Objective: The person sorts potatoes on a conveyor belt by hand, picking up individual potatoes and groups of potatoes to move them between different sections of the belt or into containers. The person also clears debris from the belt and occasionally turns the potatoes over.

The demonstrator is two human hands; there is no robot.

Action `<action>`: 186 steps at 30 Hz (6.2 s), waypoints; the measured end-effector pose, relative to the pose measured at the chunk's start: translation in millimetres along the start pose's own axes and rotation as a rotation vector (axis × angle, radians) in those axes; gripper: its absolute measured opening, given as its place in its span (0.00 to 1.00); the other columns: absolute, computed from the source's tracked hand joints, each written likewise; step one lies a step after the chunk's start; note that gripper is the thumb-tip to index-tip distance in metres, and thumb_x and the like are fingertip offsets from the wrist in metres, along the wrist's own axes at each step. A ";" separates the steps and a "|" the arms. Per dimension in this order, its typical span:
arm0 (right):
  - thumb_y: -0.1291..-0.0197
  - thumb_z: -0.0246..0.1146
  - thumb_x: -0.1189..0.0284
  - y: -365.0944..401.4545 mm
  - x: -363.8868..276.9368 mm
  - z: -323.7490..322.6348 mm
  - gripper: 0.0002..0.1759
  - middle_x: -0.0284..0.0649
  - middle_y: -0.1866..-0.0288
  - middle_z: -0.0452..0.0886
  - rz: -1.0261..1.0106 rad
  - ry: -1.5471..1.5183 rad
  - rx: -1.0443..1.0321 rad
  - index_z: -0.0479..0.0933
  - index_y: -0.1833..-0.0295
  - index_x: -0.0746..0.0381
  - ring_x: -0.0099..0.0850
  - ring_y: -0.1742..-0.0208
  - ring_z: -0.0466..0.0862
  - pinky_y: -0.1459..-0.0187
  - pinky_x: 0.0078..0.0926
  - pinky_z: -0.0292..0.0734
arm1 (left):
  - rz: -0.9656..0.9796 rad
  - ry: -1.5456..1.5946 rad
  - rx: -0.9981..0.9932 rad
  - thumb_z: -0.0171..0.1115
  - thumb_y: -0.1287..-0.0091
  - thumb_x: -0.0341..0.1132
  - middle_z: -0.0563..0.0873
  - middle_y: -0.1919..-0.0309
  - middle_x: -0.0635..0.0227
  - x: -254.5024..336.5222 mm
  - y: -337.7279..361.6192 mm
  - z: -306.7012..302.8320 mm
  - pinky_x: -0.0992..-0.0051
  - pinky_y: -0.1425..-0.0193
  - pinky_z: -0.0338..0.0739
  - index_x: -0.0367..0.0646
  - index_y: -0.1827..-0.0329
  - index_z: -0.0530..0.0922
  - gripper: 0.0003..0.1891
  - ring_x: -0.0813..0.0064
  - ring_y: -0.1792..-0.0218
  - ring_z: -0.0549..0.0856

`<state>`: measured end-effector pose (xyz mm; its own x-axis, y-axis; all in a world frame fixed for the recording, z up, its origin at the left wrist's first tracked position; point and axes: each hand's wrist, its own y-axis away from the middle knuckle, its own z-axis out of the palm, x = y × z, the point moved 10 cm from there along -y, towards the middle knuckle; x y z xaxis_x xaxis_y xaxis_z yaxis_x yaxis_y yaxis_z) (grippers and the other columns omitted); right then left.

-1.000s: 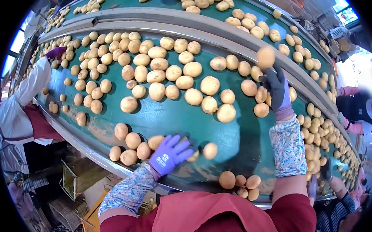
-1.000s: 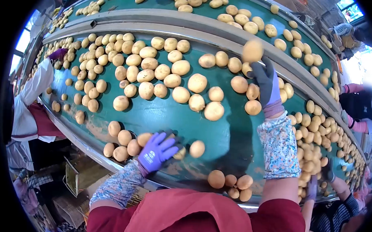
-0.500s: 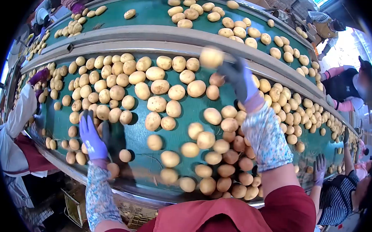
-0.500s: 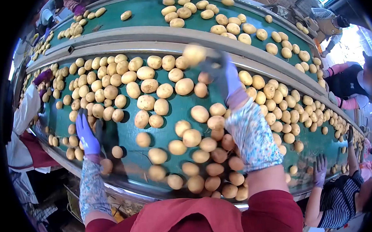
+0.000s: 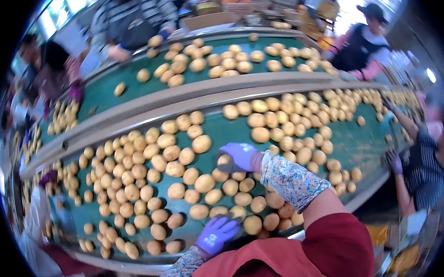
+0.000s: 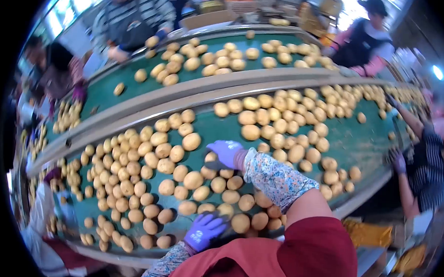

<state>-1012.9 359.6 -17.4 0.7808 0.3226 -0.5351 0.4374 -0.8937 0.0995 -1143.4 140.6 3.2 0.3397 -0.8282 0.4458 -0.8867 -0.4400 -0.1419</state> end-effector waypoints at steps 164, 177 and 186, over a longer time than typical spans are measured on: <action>0.44 0.67 0.50 -414.0 -397.6 258.6 0.36 0.51 0.36 0.75 0.525 0.426 0.195 0.69 0.29 0.45 0.51 0.40 0.83 0.36 0.54 0.71 | -0.478 0.142 0.351 0.66 0.35 0.34 0.77 0.34 0.50 -357.5 625.0 -231.7 0.52 0.31 0.72 0.40 0.35 0.76 0.25 0.44 0.35 0.75; 0.28 0.61 0.61 -523.2 -558.3 302.4 0.20 0.43 0.54 0.83 0.248 -0.731 0.213 0.75 0.38 0.60 0.33 0.54 0.84 0.53 0.36 0.80 | -0.488 -0.346 0.429 0.62 0.46 0.32 0.80 0.39 0.69 -506.1 731.4 -272.0 0.52 0.36 0.71 0.54 0.38 0.80 0.28 0.58 0.37 0.77; 0.39 0.70 0.54 -532.5 -619.1 411.9 0.35 0.53 0.41 0.82 0.322 -0.066 -0.319 0.73 0.31 0.60 0.43 0.40 0.83 0.42 0.38 0.79 | -0.719 -0.619 0.379 0.61 0.40 0.31 0.81 0.39 0.66 -664.4 894.3 -377.6 0.47 0.28 0.66 0.58 0.38 0.80 0.25 0.55 0.34 0.77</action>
<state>-1912.9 507.4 -84.6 0.8742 0.0140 -0.4854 0.3002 -0.8013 0.5175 -2280.5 428.4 -86.2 0.9501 -0.3115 0.0164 -0.2878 -0.8957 -0.3390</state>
